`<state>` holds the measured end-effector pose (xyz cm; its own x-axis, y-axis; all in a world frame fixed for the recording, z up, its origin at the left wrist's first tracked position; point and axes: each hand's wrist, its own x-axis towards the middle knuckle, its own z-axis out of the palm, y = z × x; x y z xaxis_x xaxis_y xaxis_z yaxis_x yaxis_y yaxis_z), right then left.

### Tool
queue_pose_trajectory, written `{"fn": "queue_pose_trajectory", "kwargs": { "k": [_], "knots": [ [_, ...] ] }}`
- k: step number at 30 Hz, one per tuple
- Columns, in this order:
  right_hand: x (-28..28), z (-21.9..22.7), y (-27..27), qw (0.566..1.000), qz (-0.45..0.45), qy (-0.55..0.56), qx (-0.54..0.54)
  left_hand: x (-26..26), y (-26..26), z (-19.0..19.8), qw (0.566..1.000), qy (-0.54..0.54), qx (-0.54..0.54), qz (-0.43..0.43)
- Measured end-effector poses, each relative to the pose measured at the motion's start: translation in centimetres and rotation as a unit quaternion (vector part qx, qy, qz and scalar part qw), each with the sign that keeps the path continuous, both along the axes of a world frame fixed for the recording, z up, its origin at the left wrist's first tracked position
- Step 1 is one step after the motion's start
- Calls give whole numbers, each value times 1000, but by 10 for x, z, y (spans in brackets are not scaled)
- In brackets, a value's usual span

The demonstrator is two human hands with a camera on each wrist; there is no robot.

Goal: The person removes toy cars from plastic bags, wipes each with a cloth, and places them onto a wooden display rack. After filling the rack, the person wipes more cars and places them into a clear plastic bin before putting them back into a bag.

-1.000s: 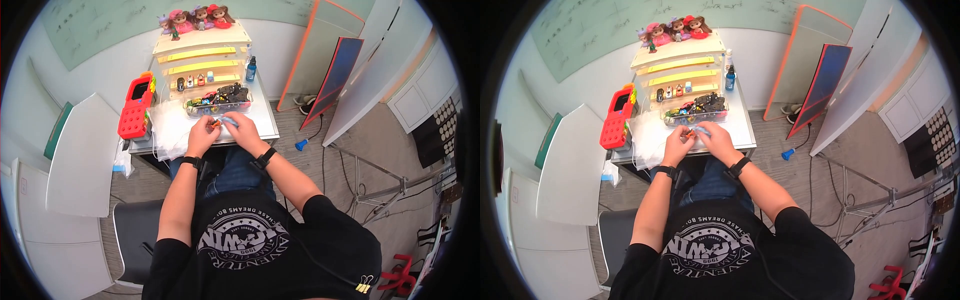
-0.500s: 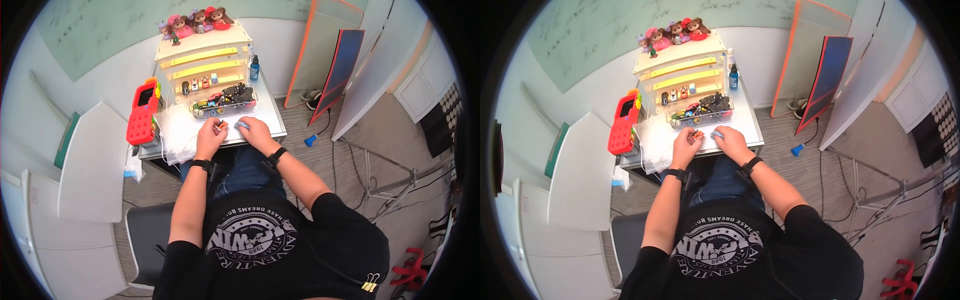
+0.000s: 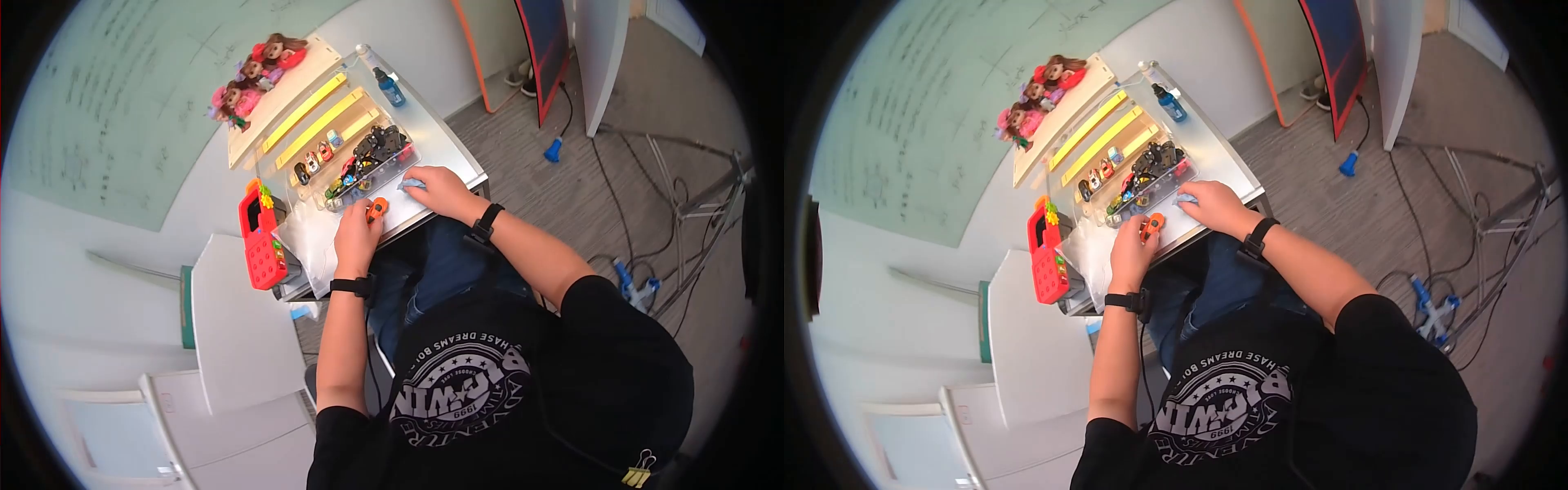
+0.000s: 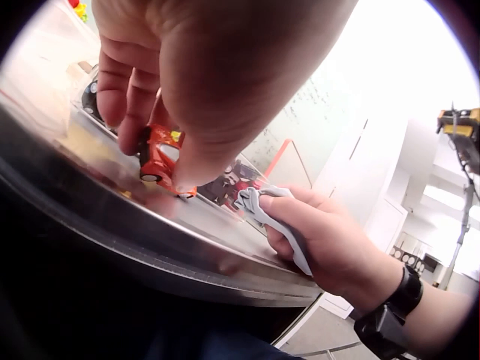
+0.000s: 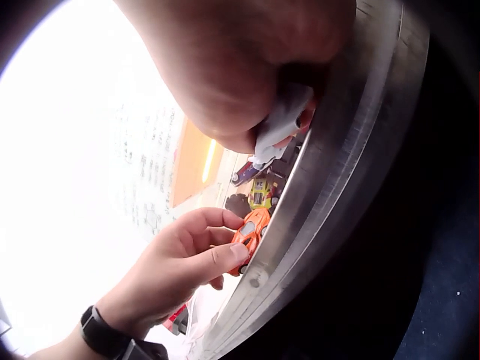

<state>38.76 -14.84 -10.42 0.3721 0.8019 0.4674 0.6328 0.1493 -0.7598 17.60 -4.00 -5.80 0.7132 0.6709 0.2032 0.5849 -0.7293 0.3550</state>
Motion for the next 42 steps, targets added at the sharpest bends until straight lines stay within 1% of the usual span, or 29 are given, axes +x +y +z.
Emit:
{"fn": "queue_pose_trajectory", "kwargs": {
  "k": [2, 3, 5, 7, 9, 11, 12, 13, 15, 17, 19, 20, 22, 23, 24, 25, 26, 27, 29, 30, 32, 36, 38, 42],
  "knots": [
    [0, 1, -2, 1000, -4, 16, 7, 3, 0, 2, 998, 54, 37, 25],
    [0, 1, -3, 1000, -2, 18, 11, 4, 0, 2, 997, 65, 40, 20],
    [1, 0, -3, 999, -4, 38, 15, 8, -3, 6, 995, 82, 24, 52],
    [1, 1, -3, 998, -7, 53, 20, 12, -11, 17, 992, 112, 52, 40],
    [1, 3, -5, 998, -2, 67, -3, 13, -15, 27, 987, 138, 80, 28],
    [0, -3, -1, 998, -9, 65, 13, 20, -18, 42, 996, 57, -56, -25],
    [-1, -7, 0, 998, -12, 59, 24, 23, -18, 52, 994, 37, -104, -23],
    [-1, -7, -1, 998, -14, 64, 24, 29, -18, 65, 993, 43, -104, -25],
    [-2, -3, -1, 998, -23, 64, 10, 41, -4, 85, 998, -35, -39, -18],
    [0, 0, -2, 997, -21, 75, 4, 56, 34, 92, 996, -89, -31, -6],
    [-2, 1, -2, 996, -19, 85, -1, 78, 59, 110, 996, -73, 20, 46],
    [-2, 1, -2, 995, -18, 94, -1, 85, 76, 111, 996, -71, 18, 44],
    [-2, 0, -3, 995, -20, 102, -3, 98, 111, 102, 996, -39, 51, 54],
    [-3, -1, -2, 996, -23, 90, -7, 105, 122, 98, 997, -40, 50, 51],
    [-3, -2, -1, 997, -25, 78, -11, 111, 134, 93, 995, -9, 80, 53],
    [-4, -2, -1, 996, -28, 78, -11, 119, 134, 95, 992, 22, 110, 55],
    [-4, -3, -1, 996, -27, 78, -11, 126, 133, 95, 994, 31, 87, 64],
    [-5, -3, -1, 997, -25, 78, -11, 132, 133, 97, 994, 31, 85, 62],
    [-5, -2, -3, 997, -27, 69, -15, 145, 133, 98, 987, 93, 104, 82],
    [-5, -1, -3, 997, -22, 66, -20, 149, 135, 97, 987, 93, 103, 82],
    [-5, -1, -3, 998, -18, 63, -26, 157, 148, 93, 975, 154, 147, 69],
    [-6, -2, -3, 998, -23, 58, -12, 168, 166, 85, 972, 189, 134, 49],
    [-6, -1, -4, 998, -24, 59, -11, 174, 165, 83, 979, 184, 79, 37],
    [-5, 0, -6, 998, -21, 60, -18, 177, 174, 71, 971, 205, 122, 29]
  ]
}}
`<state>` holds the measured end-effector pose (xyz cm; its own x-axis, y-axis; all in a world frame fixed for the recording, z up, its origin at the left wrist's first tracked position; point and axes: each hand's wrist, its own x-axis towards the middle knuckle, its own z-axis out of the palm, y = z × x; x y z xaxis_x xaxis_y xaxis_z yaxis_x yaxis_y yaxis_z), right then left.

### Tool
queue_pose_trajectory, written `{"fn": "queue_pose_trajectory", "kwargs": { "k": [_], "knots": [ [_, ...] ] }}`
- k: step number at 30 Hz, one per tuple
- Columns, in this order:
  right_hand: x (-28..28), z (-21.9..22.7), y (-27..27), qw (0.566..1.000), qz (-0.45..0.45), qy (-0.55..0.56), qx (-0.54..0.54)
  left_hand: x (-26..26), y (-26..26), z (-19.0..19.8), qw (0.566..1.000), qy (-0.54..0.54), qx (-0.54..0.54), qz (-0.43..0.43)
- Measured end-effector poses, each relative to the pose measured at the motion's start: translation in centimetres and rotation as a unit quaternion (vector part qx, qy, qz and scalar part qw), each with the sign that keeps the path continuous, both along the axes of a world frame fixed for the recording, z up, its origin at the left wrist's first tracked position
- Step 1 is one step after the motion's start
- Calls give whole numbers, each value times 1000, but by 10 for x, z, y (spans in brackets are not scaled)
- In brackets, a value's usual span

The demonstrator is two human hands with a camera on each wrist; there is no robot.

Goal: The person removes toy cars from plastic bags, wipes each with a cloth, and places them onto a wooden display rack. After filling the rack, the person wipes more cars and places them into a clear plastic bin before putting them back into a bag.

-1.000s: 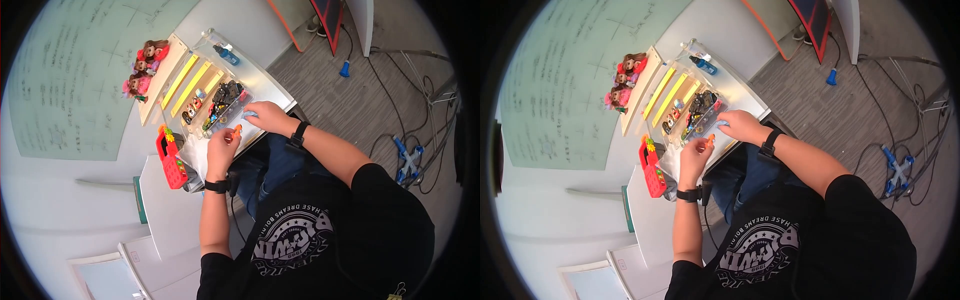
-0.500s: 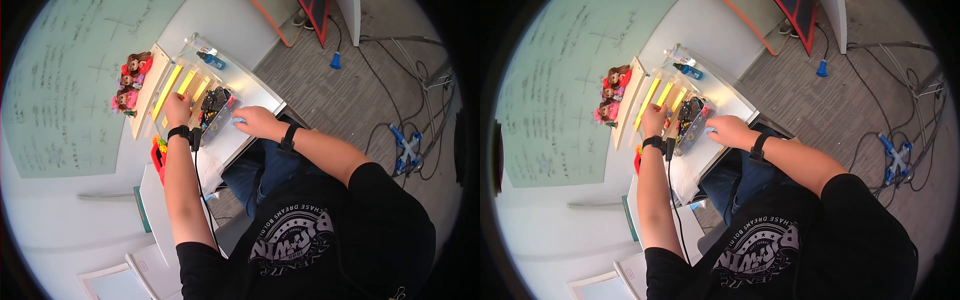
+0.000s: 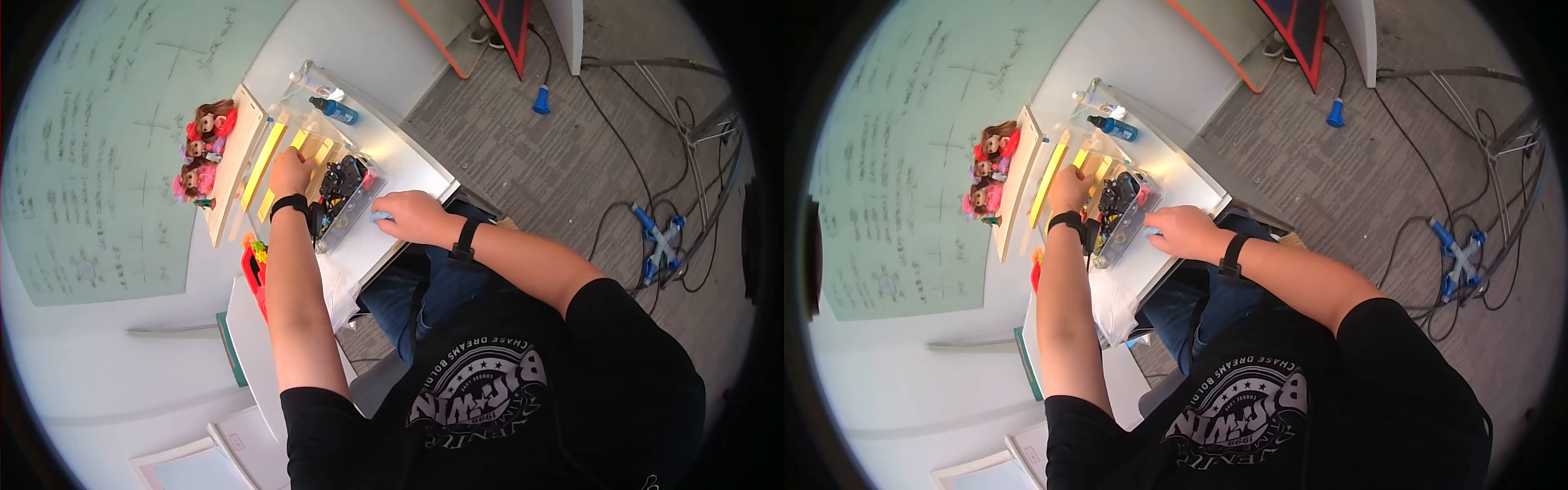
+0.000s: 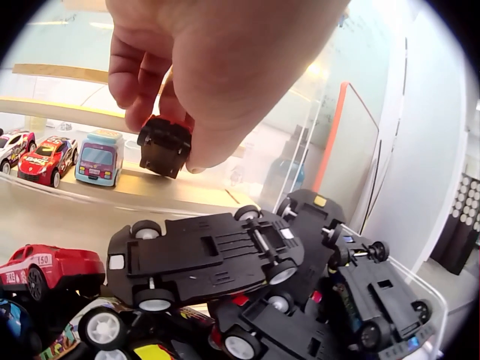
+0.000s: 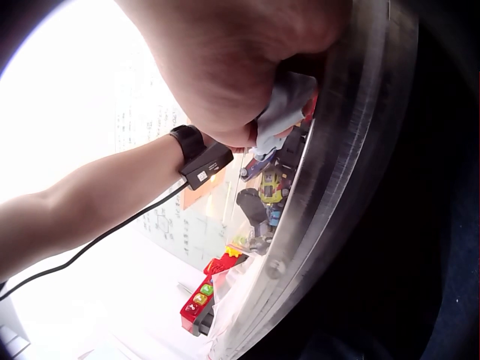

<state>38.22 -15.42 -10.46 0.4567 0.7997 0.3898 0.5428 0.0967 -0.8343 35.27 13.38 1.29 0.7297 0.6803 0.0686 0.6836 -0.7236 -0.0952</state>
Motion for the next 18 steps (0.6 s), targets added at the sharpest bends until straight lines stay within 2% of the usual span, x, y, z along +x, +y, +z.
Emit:
{"fn": "queue_pose_trajectory", "kwargs": {
  "k": [5, 15, 18],
  "knots": [
    [0, -1, -1, 1000, 10, 2, 0, -3, 5, -11, 999, -15, -32, 26],
    [-1, -1, -1, 1000, 8, -10, 9, -3, -9, -4, 1000, -1, -3, 28],
    [0, 1, -2, 1000, 8, -11, 9, -4, 0, -10, 998, -7, -13, 57]
  ]
}}
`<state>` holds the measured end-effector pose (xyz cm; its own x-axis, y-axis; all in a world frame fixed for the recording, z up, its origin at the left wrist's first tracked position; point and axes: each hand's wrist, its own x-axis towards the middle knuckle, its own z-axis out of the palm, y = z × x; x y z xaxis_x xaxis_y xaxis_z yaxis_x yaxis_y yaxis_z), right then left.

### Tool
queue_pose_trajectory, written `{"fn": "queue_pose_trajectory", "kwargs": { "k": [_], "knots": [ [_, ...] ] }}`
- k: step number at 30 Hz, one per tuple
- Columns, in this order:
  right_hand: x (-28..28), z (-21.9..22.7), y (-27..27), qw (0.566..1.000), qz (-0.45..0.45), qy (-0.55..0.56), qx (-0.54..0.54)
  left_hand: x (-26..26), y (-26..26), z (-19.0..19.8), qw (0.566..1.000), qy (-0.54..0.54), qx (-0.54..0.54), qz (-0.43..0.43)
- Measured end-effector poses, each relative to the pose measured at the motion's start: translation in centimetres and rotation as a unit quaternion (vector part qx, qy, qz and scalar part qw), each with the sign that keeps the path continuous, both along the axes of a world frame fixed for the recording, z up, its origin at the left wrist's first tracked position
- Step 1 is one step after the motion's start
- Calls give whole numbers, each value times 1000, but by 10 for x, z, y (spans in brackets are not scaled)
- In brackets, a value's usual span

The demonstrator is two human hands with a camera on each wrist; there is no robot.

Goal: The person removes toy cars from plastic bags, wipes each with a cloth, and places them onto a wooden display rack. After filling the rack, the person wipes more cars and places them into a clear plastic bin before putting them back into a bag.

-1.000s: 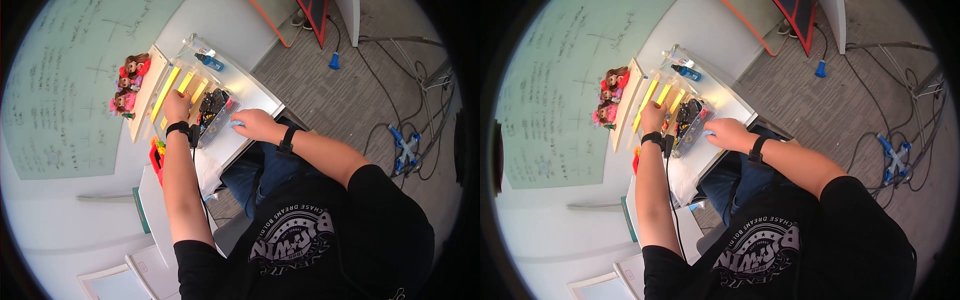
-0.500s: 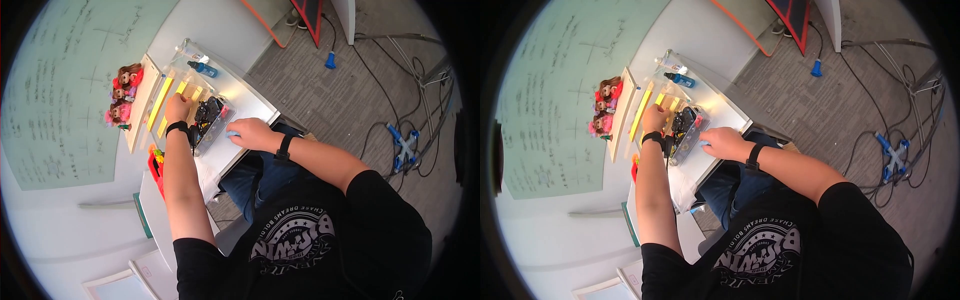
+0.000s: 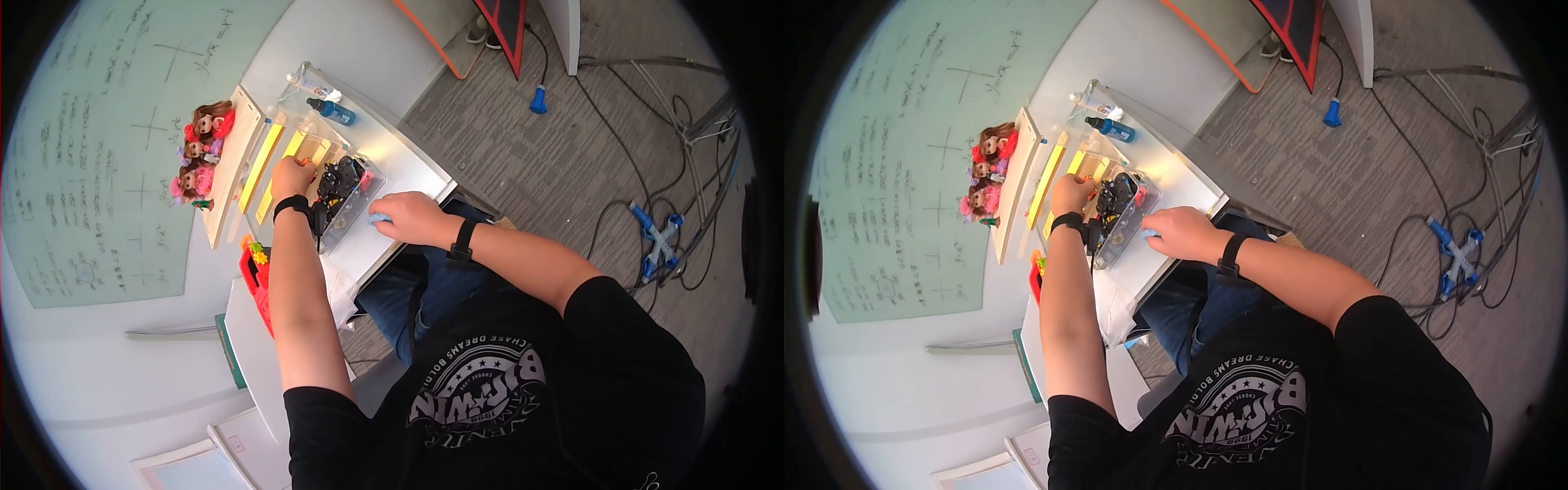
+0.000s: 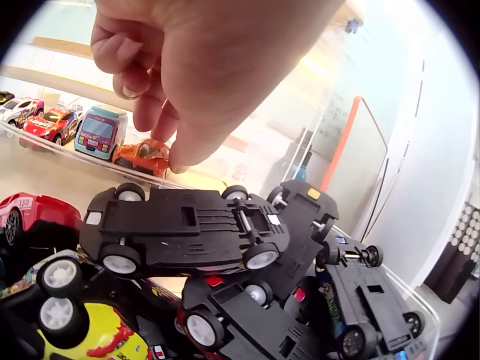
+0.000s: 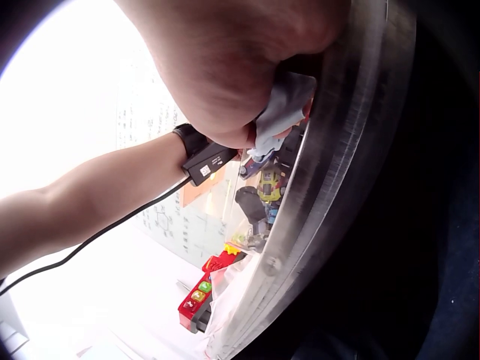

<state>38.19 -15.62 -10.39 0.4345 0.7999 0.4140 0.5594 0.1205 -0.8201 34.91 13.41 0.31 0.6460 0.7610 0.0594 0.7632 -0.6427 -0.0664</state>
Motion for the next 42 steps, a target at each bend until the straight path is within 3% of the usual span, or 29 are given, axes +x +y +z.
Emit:
{"fn": "queue_pose_trajectory", "kwargs": {
  "k": [9, 11, 14, 24, 27, 29, 30, 33, 36, 39, 42],
  "knots": [
    [-1, -2, 2, 1000, -3, -17, 4, -2, 0, 4, 1000, -12, -21, 17],
    [-2, -1, 2, 1000, -2, -20, 6, 0, 0, 7, 997, 27, -55, 49],
    [0, 2, 0, 1000, -5, -27, 7, 4, 5, 0, 998, 9, -15, 59],
    [-2, 2, 1, 999, -9, -37, 13, 8, -2, 11, 991, 0, -41, 124],
    [-1, 2, 1, 999, -9, -38, 15, 4, 6, 9, 991, 5, -67, 118],
    [0, 2, 0, 999, -6, -35, 15, -6, 2, 9, 995, -71, 57, 37],
    [0, 1, 0, 999, -6, -36, 18, -14, 3, 12, 995, -67, 57, 39],
    [-1, -1, 1, 999, -12, -35, 29, -41, -21, 42, 998, -50, -37, -16],
    [-1, -1, 2, 999, -12, -39, 33, -70, -48, 50, 990, 92, -107, -15],
    [-2, 2, 1, 999, -10, -38, 25, -97, -55, 17, 996, 25, -42, -75],
    [-2, 4, 0, 998, -3, -56, 19, -95, -66, 7, 995, 42, -37, -78]
  ]
}}
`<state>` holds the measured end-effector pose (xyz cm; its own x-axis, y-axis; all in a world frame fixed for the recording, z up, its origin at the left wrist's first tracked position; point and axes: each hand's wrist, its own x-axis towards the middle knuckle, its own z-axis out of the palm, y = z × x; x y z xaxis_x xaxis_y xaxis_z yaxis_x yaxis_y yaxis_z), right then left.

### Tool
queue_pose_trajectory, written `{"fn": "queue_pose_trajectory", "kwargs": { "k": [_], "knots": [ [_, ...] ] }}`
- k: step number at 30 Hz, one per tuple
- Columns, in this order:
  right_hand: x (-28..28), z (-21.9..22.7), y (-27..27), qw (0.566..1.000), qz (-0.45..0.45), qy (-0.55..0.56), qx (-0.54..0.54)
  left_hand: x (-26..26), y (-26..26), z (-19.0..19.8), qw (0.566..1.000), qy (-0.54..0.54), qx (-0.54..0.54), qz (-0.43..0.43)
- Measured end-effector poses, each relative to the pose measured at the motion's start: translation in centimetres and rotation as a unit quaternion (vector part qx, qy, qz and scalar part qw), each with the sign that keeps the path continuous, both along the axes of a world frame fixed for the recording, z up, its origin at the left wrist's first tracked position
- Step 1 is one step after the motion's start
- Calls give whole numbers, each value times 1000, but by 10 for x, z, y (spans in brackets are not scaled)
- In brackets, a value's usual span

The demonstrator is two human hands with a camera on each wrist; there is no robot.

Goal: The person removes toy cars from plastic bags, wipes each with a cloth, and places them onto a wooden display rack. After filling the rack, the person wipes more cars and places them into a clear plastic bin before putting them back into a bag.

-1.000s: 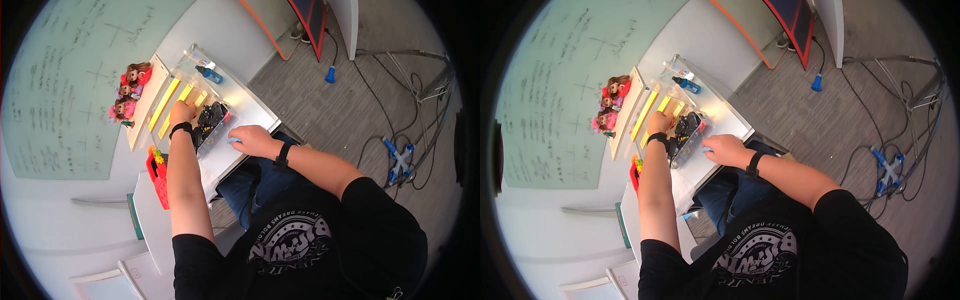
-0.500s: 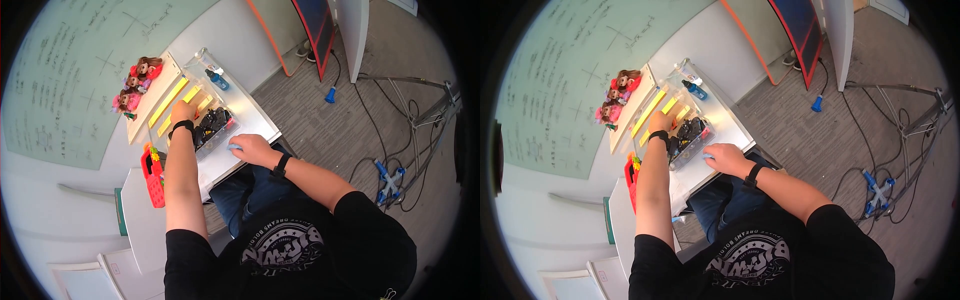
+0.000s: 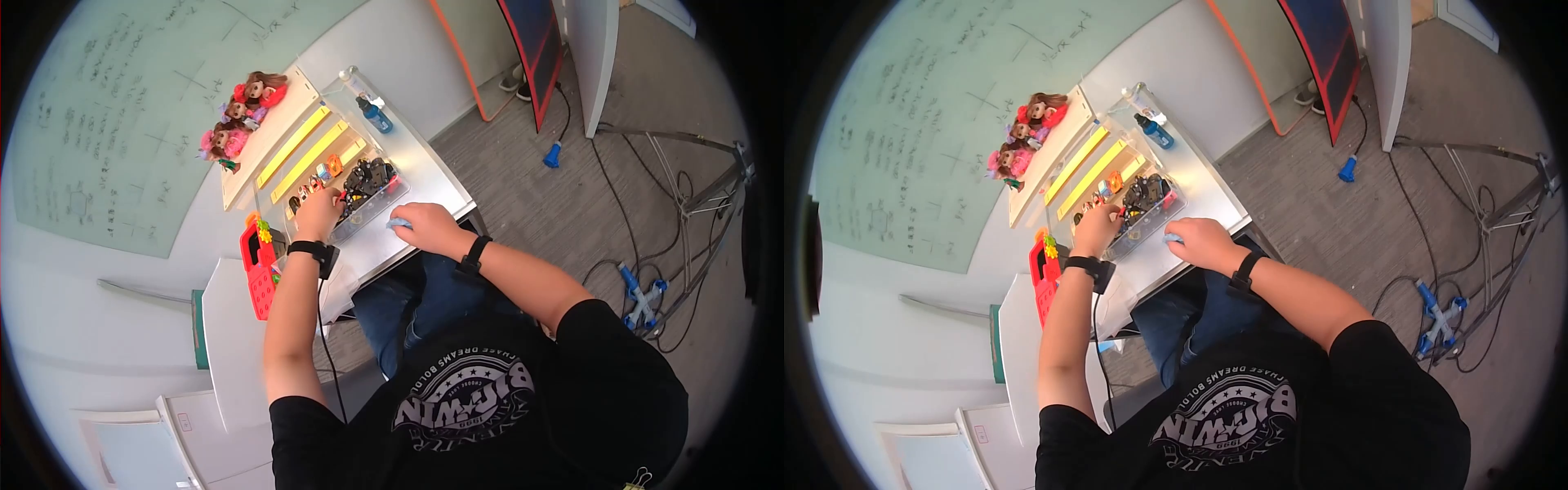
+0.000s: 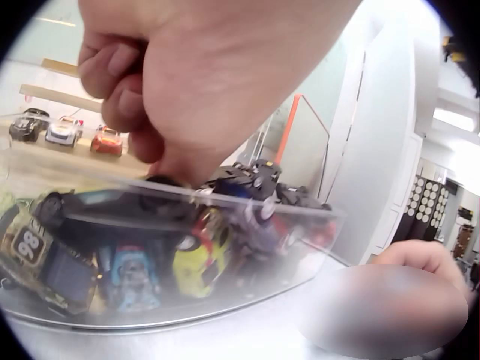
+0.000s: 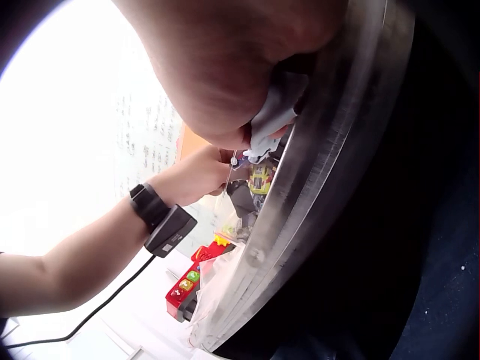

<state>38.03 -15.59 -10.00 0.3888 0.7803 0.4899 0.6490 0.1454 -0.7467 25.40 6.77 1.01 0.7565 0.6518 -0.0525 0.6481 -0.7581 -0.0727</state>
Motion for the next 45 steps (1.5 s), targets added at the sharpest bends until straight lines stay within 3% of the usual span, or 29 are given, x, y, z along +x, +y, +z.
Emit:
{"fn": "queue_pose_trajectory", "kwargs": {
  "k": [7, 10, 11, 13, 14, 15, 17, 21, 25, 27, 30, 33, 34, 36, 38, 40, 45],
  "knots": [
    [1, -1, 2, 999, 7, -35, -4, -5, -2, -6, 993, -14, 112, -24],
    [-1, -4, 5, 1000, 2, -31, -1, -31, -24, 12, 934, -320, 147, -63],
    [-1, -3, 5, 1000, -3, -25, -5, -39, -39, 14, 934, -321, 144, -56],
    [-2, 1, 5, 1000, -3, -26, -18, -57, -74, 6, 894, -427, 84, -108],
    [-3, 3, 5, 1000, -4, -19, -23, -71, -86, -12, 918, -373, 53, -123],
    [-3, 4, 4, 999, -7, -14, -28, -79, -89, -39, 906, -380, 43, -181],
    [-4, 0, 3, 999, -7, -25, -28, -93, -108, -71, 914, -349, 18, -206],
    [-3, 2, 7, 998, 5, -58, -36, -110, -116, -107, 908, -402, -28, -116],
    [-10, 13, 10, 994, 15, -46, -102, -112, -116, -106, 869, -467, -159, -46],
    [-14, 18, 17, 989, 26, -1, -146, -106, -112, -98, 887, -416, -197, 46],
    [-17, 14, 32, 990, 76, 19, -115, -92, -102, -103, 906, -408, -108, 47],
    [-20, 13, 38, 988, 93, 33, -117, -79, -107, -90, 917, -355, -139, 114],
    [-18, 13, 40, 989, 91, 26, -115, -77, -105, -96, 915, -361, -140, 116],
    [-14, 12, 37, 989, 97, -3, -114, -73, -97, -114, 918, -384, -101, -7],
    [-13, 13, 33, 988, 101, -26, -115, -71, -98, -109, 913, -389, -121, -13],
    [-12, 17, 29, 981, 89, -129, -112, -70, -101, -107, 909, -391, -141, -21],
    [-15, 23, 35, 968, 42, -183, -164, -72, -102, -109, 881, -442, -169, -2]
  ]
}}
